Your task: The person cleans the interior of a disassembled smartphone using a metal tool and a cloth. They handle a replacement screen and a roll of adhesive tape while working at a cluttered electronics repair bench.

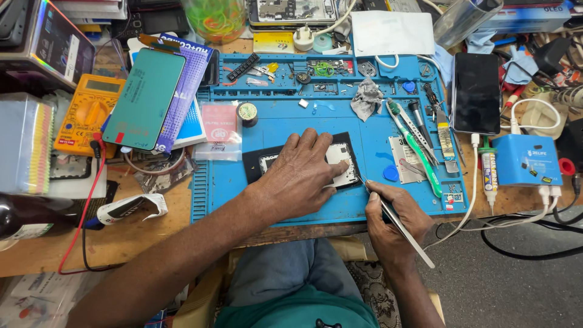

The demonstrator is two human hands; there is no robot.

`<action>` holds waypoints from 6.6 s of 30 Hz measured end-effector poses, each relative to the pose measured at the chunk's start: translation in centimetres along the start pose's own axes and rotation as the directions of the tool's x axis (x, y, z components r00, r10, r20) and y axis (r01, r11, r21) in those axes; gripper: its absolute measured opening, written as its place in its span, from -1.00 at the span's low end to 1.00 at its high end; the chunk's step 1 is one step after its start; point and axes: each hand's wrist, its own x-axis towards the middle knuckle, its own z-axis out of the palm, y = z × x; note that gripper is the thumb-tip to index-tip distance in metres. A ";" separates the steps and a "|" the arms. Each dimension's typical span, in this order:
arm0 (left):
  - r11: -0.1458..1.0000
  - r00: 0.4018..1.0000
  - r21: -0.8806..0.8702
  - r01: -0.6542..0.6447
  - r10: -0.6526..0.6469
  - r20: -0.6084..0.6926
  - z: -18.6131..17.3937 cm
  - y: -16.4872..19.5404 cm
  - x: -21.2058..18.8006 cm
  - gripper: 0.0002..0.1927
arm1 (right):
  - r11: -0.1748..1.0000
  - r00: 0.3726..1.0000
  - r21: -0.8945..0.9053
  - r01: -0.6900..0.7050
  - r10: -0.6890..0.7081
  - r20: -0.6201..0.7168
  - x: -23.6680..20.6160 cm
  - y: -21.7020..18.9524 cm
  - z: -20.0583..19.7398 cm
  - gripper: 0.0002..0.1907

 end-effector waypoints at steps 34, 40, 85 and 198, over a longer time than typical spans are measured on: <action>1.000 1.000 0.003 0.002 -0.002 0.001 -0.2 0.1 0.0 -0.59 | 0.991 0.993 -0.084 -0.102 0.106 0.055 2.9 -2.0 1.2 -0.80; 1.000 1.000 -0.004 0.002 -0.002 0.021 0.3 -0.3 -0.2 -0.60 | 0.999 0.996 -0.046 -0.025 0.029 0.082 4.2 -1.0 2.4 -0.79; 0.665 0.690 0.219 0.714 -0.618 -0.376 -11.7 -17.4 -10.9 0.08 | 0.930 0.952 -0.324 -0.176 0.244 0.183 5.7 3.4 -6.6 -0.69; 0.511 0.513 -0.827 0.234 -0.788 -0.341 -0.6 -0.4 -11.7 -0.40 | 0.644 0.702 -0.760 0.089 0.501 0.507 10.5 7.1 -6.7 -0.75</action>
